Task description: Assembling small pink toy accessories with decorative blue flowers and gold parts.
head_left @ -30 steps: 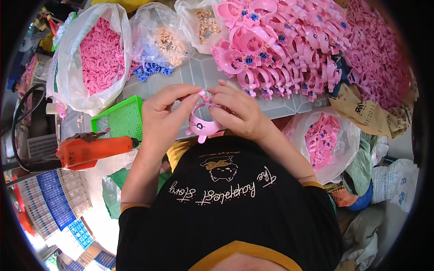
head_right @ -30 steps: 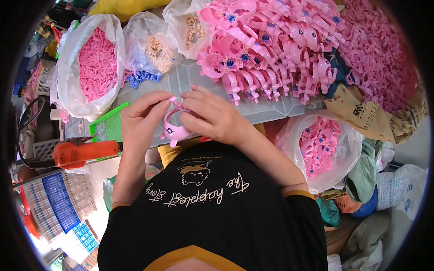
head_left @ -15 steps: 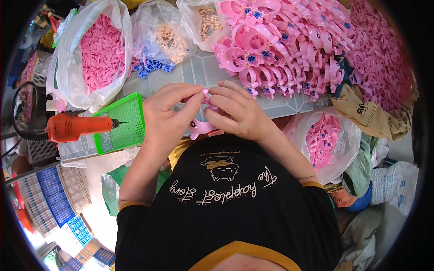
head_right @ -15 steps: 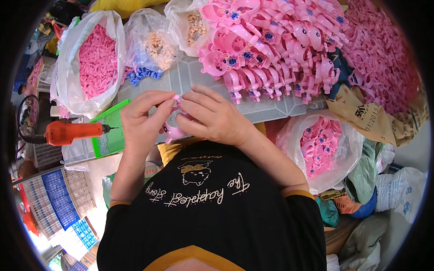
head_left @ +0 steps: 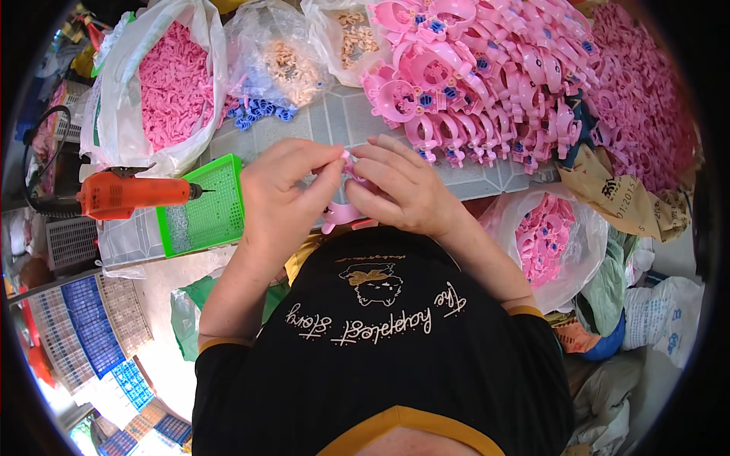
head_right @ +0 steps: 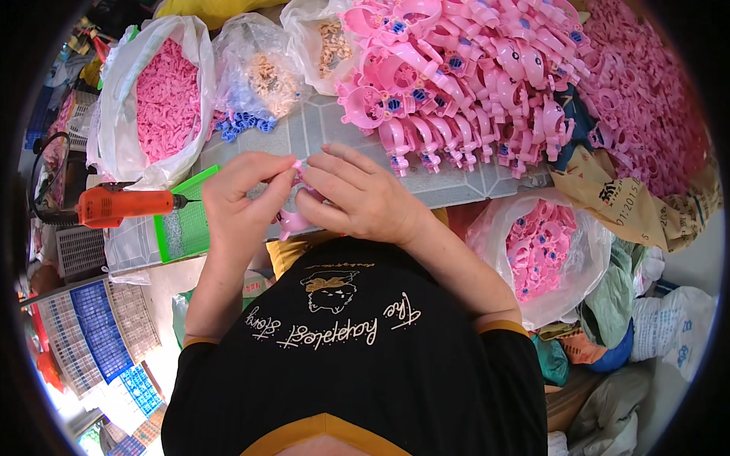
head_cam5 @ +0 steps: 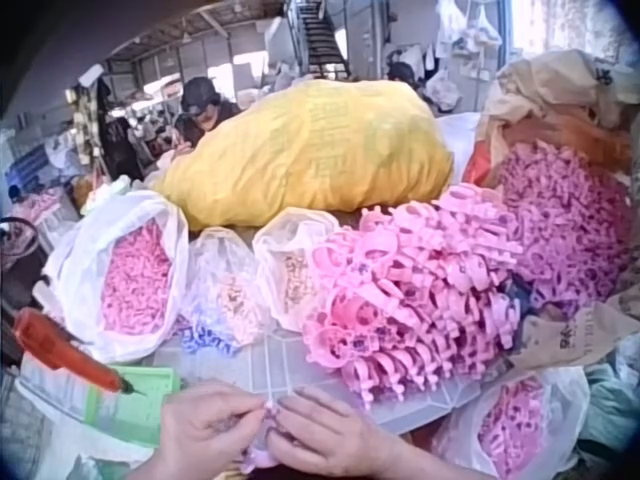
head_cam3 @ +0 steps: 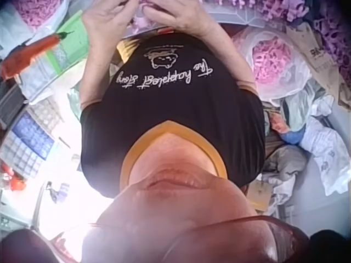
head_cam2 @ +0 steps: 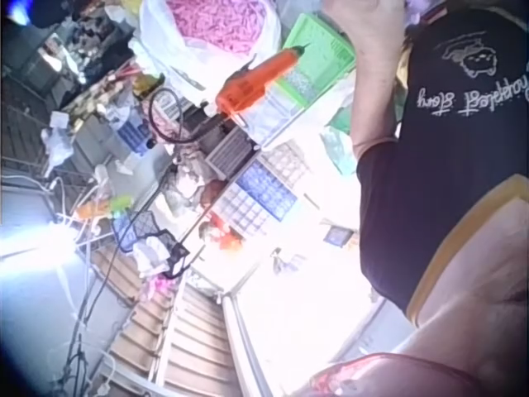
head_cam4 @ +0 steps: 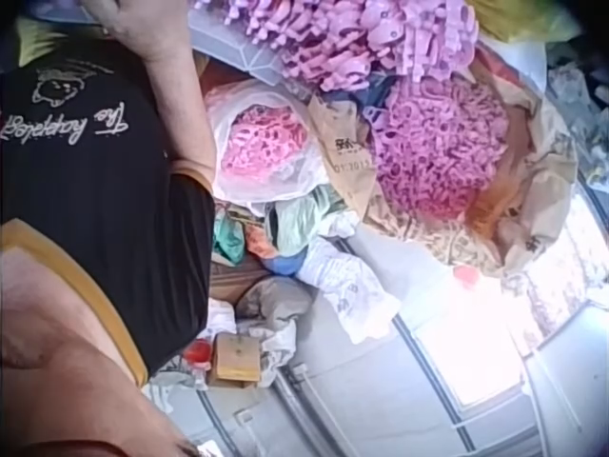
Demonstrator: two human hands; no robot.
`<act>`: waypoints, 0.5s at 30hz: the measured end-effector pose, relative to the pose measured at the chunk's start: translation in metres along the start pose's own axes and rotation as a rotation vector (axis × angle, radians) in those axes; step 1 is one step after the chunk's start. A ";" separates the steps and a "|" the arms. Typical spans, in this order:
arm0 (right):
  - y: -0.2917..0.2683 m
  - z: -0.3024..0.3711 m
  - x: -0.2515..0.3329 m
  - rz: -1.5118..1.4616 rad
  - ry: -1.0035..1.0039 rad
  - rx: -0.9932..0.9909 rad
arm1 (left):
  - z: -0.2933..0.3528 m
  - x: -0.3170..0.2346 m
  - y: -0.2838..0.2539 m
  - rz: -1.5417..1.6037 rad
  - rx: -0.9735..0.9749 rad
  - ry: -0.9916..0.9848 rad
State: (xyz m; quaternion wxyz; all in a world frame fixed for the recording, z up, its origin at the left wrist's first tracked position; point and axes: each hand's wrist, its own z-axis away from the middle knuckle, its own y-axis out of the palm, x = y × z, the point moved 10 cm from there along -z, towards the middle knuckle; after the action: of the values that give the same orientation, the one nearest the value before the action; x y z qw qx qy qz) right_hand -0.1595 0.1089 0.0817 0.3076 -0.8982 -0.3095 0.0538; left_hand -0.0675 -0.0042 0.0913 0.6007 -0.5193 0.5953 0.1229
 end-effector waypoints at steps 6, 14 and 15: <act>0.003 0.000 0.003 0.008 -0.046 0.025 | -0.002 -0.025 0.004 -0.154 0.060 0.262; 0.043 0.004 -0.032 -0.315 0.415 0.160 | -0.026 0.053 -0.016 -0.098 -0.054 0.051; 0.054 0.014 -0.043 -0.431 0.589 0.165 | -0.032 0.061 -0.026 -0.174 -0.124 0.009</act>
State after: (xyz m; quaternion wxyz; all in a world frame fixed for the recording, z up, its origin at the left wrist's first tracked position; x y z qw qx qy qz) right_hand -0.1697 0.0569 0.0349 0.4591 -0.7616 -0.3843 -0.2480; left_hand -0.0503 -0.0690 0.0600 0.5730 -0.6058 0.5420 0.1047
